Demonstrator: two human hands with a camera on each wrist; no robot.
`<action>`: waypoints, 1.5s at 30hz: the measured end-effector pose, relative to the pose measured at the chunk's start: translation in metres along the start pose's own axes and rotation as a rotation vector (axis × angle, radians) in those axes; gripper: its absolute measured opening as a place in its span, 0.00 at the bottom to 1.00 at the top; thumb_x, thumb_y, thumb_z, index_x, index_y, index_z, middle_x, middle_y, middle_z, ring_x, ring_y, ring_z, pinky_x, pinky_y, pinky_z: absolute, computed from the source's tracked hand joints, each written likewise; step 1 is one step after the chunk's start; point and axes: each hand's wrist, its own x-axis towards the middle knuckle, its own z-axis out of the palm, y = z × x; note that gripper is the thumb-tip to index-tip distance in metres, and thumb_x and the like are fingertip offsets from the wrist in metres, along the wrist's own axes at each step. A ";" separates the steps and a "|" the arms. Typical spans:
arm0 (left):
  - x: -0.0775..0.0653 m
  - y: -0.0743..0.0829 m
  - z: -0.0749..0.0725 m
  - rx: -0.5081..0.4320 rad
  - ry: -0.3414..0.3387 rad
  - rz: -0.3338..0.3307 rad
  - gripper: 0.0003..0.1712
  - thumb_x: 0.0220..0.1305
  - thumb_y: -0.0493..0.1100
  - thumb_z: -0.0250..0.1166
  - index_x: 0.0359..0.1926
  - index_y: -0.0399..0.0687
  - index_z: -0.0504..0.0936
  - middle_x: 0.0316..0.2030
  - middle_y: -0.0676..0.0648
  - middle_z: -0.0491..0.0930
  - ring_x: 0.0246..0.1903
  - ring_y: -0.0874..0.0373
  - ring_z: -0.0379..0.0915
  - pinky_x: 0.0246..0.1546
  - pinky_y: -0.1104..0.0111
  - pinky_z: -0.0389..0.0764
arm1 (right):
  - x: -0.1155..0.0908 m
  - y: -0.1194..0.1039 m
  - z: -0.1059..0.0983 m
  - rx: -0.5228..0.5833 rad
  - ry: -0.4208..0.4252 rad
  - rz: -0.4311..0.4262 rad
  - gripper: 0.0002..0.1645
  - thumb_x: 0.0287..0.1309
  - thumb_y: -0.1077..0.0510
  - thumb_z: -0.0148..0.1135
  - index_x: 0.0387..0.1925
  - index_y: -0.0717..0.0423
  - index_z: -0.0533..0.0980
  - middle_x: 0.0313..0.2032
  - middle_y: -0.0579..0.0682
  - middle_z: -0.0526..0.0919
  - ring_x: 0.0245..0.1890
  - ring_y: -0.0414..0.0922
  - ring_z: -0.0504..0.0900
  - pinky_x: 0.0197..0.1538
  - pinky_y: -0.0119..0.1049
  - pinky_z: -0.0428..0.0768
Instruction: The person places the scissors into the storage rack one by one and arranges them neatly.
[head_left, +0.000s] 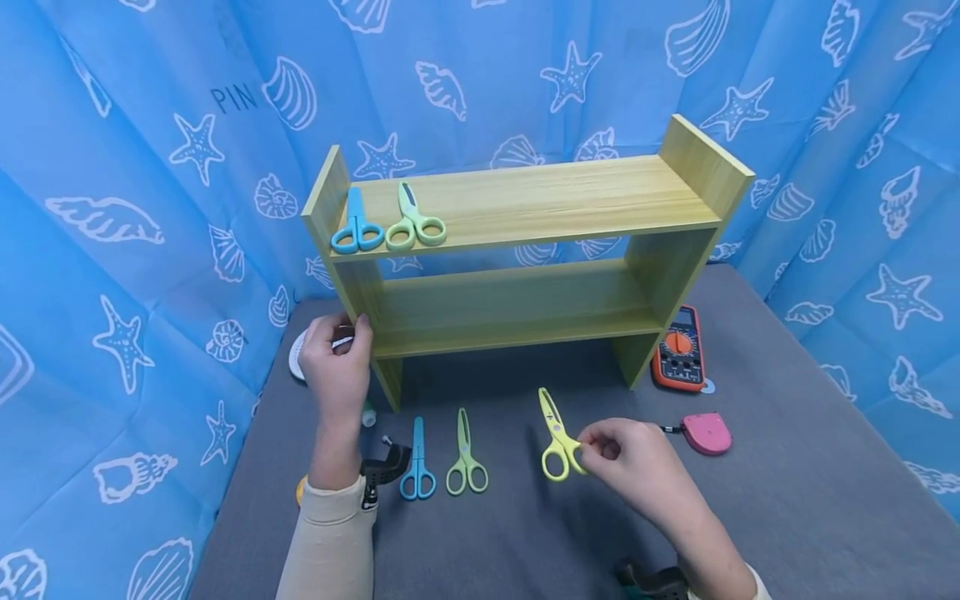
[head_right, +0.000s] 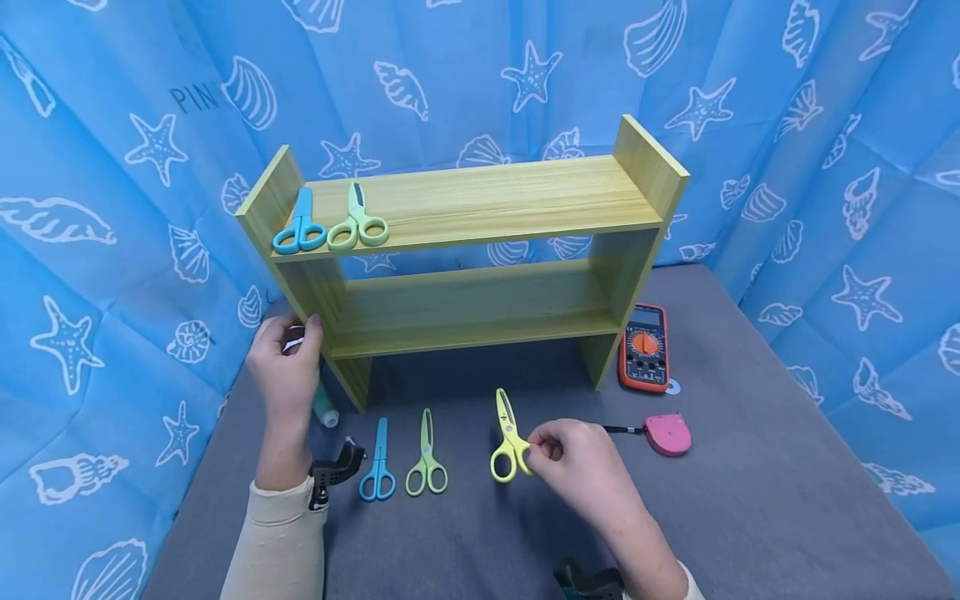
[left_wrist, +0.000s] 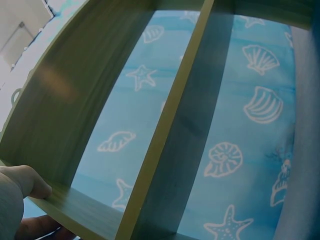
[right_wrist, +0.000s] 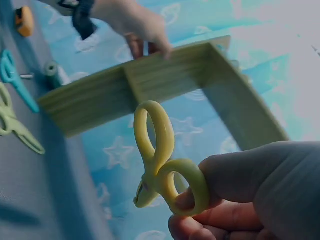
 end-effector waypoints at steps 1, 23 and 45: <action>0.000 0.000 0.000 -0.002 -0.002 0.002 0.06 0.65 0.27 0.66 0.38 0.20 0.82 0.35 0.27 0.76 0.37 0.38 0.79 0.37 0.81 0.80 | -0.001 -0.001 -0.004 -0.002 0.014 -0.011 0.05 0.56 0.64 0.69 0.33 0.52 0.87 0.22 0.42 0.78 0.24 0.42 0.74 0.25 0.33 0.74; 0.000 0.000 -0.002 0.004 0.006 0.010 0.05 0.64 0.25 0.65 0.37 0.20 0.82 0.35 0.27 0.76 0.36 0.37 0.79 0.37 0.80 0.79 | -0.023 -0.017 -0.069 -0.039 0.365 -0.389 0.11 0.53 0.70 0.73 0.33 0.51 0.86 0.26 0.38 0.79 0.21 0.36 0.73 0.23 0.25 0.71; 0.001 -0.044 0.001 0.021 -0.015 0.020 0.09 0.68 0.35 0.67 0.38 0.29 0.85 0.36 0.35 0.78 0.37 0.48 0.81 0.35 0.75 0.82 | -0.015 -0.091 -0.126 0.220 0.471 -0.428 0.07 0.57 0.69 0.72 0.36 0.56 0.86 0.29 0.47 0.86 0.23 0.39 0.84 0.31 0.23 0.83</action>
